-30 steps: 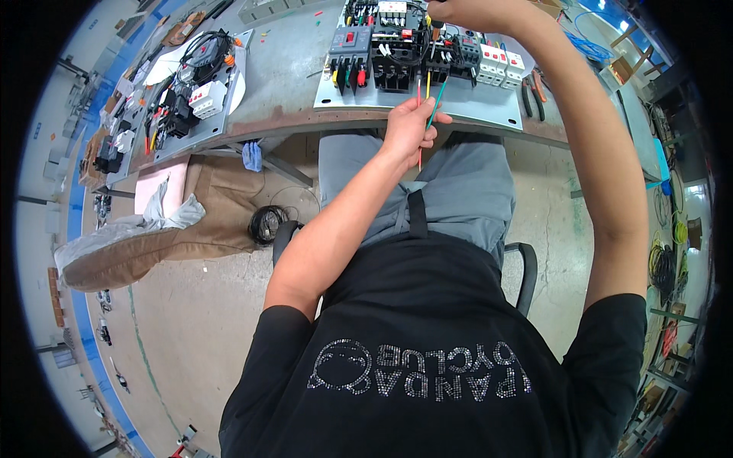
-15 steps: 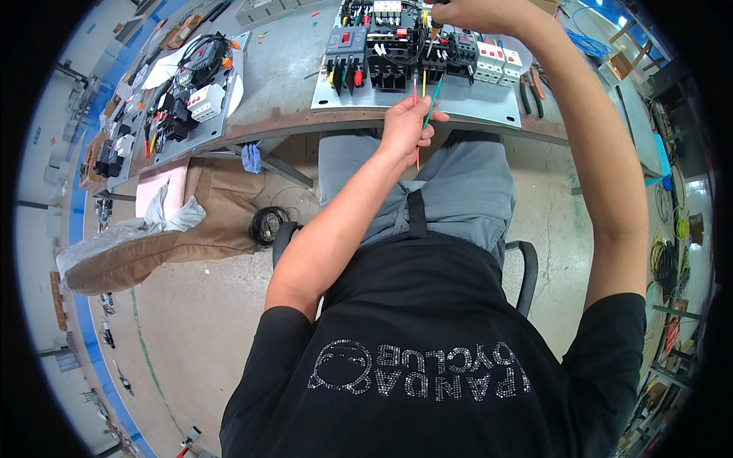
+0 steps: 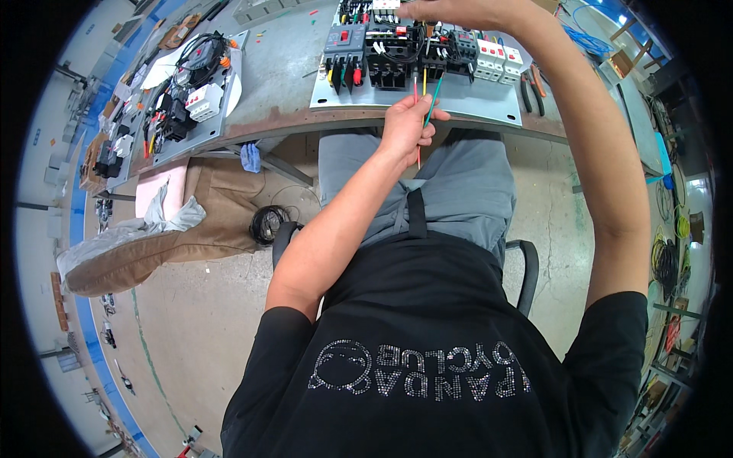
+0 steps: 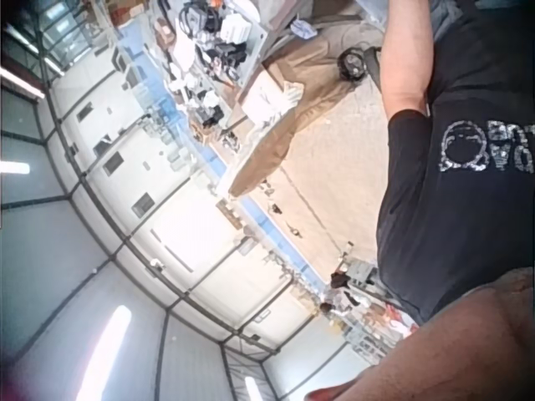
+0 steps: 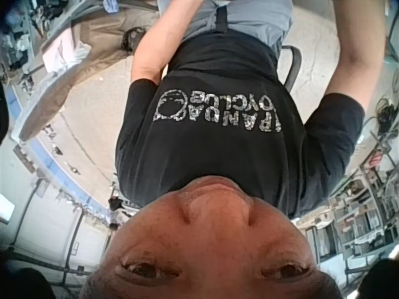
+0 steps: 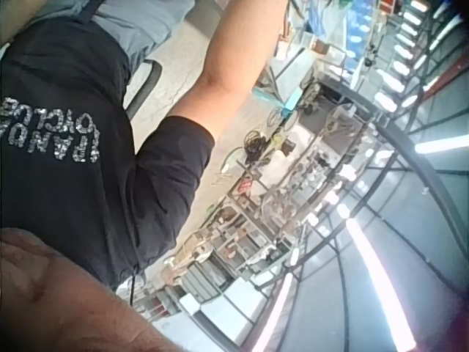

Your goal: The person sits at a workbench and uses a screwdriver to connect multiple colored wires to terminals on an electrical panel. They strip wire ends, insert them into terminal blocks, and tighten the screws to secure the connections.

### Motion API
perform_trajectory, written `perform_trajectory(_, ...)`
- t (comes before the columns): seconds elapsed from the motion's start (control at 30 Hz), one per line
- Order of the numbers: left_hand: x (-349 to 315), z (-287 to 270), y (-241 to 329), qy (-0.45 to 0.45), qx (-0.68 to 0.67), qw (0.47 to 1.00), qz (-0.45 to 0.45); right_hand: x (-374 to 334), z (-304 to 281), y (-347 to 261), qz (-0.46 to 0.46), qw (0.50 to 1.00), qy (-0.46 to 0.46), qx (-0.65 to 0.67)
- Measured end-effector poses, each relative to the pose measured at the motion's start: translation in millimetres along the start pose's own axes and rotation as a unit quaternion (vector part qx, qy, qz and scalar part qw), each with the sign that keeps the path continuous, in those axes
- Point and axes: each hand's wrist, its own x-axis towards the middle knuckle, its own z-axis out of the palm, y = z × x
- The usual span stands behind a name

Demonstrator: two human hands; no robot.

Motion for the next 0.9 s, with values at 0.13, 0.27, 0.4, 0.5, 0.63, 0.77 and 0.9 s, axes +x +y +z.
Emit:
perform_trajectory(0.13,1,1,0,0.001,-0.001,1.0,-0.003,10,13,19,-0.083,0.994,0.073,-0.011)
perform_trajectory(0.27,0,-1,0,0.001,-0.004,1.0,0.0,2,2,5,-0.053,0.999,-0.001,-0.006)
perform_trajectory(0.4,1,2,-1,0.0,-0.005,1.0,-0.004,11,0,10,0.004,0.998,-0.027,-0.061)
perform_trajectory(0.5,1,1,0,0.002,-0.008,1.0,-0.004,10,3,13,-0.044,0.999,0.006,0.003)
perform_trajectory(0.63,0,-3,-1,0.002,-0.005,1.0,-0.005,-6,-9,-2,-0.076,0.997,-0.002,-0.014)
perform_trajectory(0.77,0,2,0,-0.005,-0.007,1.0,-0.002,18,6,21,-0.036,0.998,0.008,-0.051)
perform_trajectory(0.9,-6,-2,-1,-0.005,-0.003,1.0,-0.016,9,-1,12,-0.048,0.998,-0.015,0.033)
